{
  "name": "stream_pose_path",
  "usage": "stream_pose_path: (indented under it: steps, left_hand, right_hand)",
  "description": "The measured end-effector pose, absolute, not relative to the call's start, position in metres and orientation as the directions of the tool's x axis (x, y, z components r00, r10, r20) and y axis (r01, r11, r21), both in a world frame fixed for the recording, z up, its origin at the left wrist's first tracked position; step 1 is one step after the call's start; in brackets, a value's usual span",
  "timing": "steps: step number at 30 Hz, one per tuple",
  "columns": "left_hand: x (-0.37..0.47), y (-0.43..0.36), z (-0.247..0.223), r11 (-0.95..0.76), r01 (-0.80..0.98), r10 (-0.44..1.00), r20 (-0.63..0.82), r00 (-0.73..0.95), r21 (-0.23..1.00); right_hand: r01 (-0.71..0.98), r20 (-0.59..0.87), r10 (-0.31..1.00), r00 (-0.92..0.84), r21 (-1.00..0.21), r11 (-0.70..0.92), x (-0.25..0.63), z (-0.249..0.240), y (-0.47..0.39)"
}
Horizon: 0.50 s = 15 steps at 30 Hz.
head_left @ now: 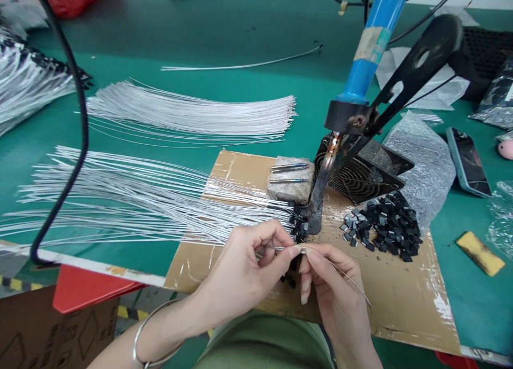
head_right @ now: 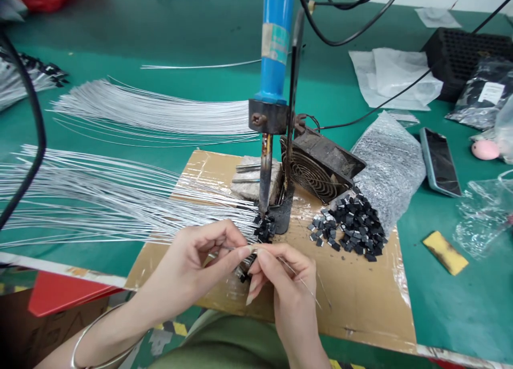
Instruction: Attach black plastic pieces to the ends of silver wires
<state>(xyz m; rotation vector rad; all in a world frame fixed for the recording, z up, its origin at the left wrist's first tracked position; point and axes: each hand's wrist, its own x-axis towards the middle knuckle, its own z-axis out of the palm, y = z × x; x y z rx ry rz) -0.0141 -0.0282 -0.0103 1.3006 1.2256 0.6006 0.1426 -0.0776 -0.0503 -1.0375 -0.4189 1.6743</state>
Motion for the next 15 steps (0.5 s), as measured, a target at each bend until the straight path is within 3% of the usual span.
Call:
stream_pose_path:
  steps: [15]
  left_hand:
    - [-0.007, -0.038, -0.023, 0.171, 0.242, 0.962, -0.215, 0.168, 0.955]
  right_hand:
    - [-0.664, -0.428, 0.901, 0.067, -0.693, -0.280, 0.128, -0.049, -0.074]
